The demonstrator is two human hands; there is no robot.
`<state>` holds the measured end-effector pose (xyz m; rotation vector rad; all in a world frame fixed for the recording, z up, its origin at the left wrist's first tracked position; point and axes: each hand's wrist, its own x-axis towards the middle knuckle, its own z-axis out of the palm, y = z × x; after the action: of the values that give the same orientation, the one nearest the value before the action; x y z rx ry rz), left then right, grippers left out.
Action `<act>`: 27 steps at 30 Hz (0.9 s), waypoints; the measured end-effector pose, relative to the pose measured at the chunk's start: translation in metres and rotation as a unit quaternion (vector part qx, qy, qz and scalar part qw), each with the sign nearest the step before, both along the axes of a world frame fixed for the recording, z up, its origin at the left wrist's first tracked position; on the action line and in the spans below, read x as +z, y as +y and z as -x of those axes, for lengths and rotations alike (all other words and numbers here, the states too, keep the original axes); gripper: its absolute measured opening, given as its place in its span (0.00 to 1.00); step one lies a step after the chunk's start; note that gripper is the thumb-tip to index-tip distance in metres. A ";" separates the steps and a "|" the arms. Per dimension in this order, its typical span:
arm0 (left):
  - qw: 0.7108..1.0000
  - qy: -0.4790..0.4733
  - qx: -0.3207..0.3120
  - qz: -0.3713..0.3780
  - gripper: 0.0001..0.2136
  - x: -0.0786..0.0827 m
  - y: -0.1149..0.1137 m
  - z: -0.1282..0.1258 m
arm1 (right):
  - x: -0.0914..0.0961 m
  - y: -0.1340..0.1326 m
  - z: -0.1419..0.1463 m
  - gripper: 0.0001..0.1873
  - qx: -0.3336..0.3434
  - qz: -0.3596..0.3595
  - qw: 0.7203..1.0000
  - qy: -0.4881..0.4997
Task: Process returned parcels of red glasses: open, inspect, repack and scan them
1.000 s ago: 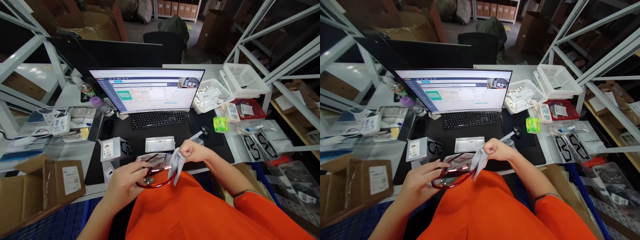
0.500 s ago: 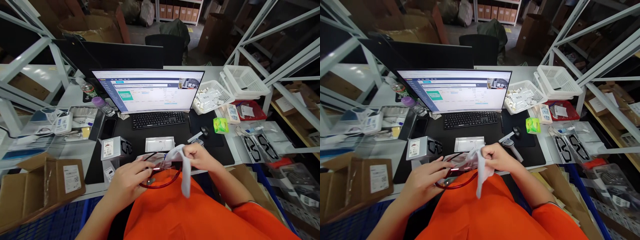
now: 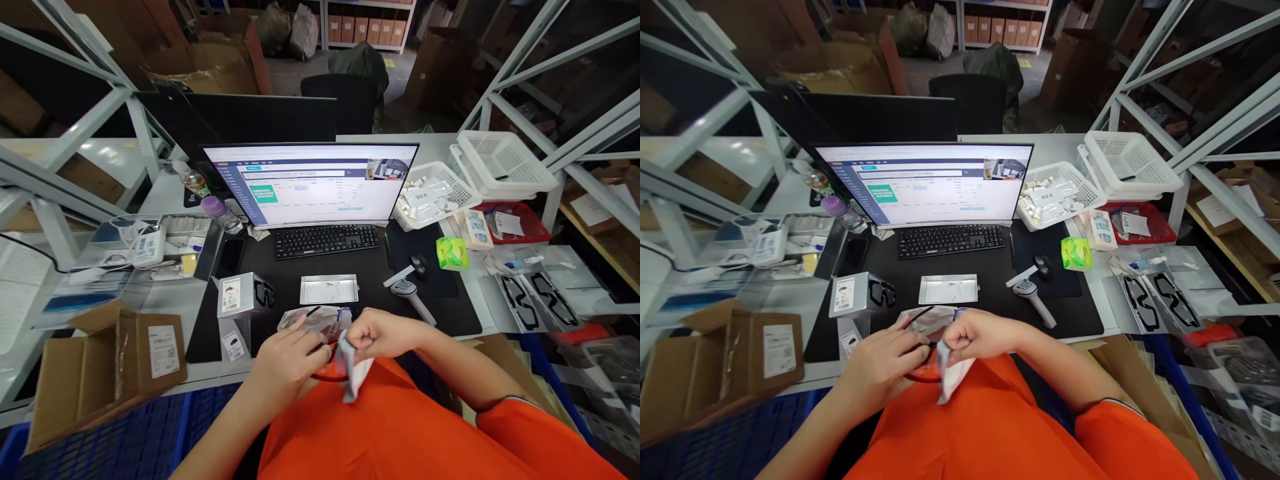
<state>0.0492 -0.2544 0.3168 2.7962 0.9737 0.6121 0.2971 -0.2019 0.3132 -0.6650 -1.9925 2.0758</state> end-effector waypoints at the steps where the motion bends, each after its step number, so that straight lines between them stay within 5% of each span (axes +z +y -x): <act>1: 1.000 -0.008 0.000 0.000 0.03 0.002 -0.001 0.000 | 0.002 0.004 -0.007 0.30 0.021 0.013 1.000 0.009; 5: 1.000 -0.008 -0.001 -0.016 0.04 0.003 0.000 -0.008 | 0.007 0.002 -0.010 0.27 0.034 -0.018 0.999 0.002; 8: 0.998 0.034 0.000 -0.059 0.06 -0.004 0.006 -0.016 | 0.002 -0.010 0.009 0.21 -0.077 -0.119 0.987 -0.073; 10: 0.997 0.044 0.004 -0.065 0.07 -0.009 0.008 -0.018 | -0.004 -0.015 0.016 0.19 -0.135 -0.123 0.978 -0.100; 17: 1.000 0.007 -0.008 0.006 0.04 -0.007 0.003 -0.015 | -0.017 -0.001 -0.027 0.26 -0.031 -0.043 0.999 0.006; 20: 0.999 0.021 -0.016 -0.023 0.07 -0.008 0.006 -0.021 | -0.015 -0.009 -0.019 0.23 -0.059 -0.097 0.993 -0.040; 24: 0.994 0.066 -0.001 -0.093 0.08 -0.014 0.014 -0.025 | -0.016 -0.020 0.008 0.13 -0.166 -0.232 0.948 -0.138; 27: 0.996 0.054 0.003 -0.066 0.08 -0.017 0.012 -0.023 | -0.019 -0.012 0.003 0.12 -0.102 -0.190 0.973 -0.078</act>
<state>0.0722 -0.2427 0.2998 2.9715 0.9960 0.5520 0.2940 -0.2136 0.2943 -0.9264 -2.2123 1.5104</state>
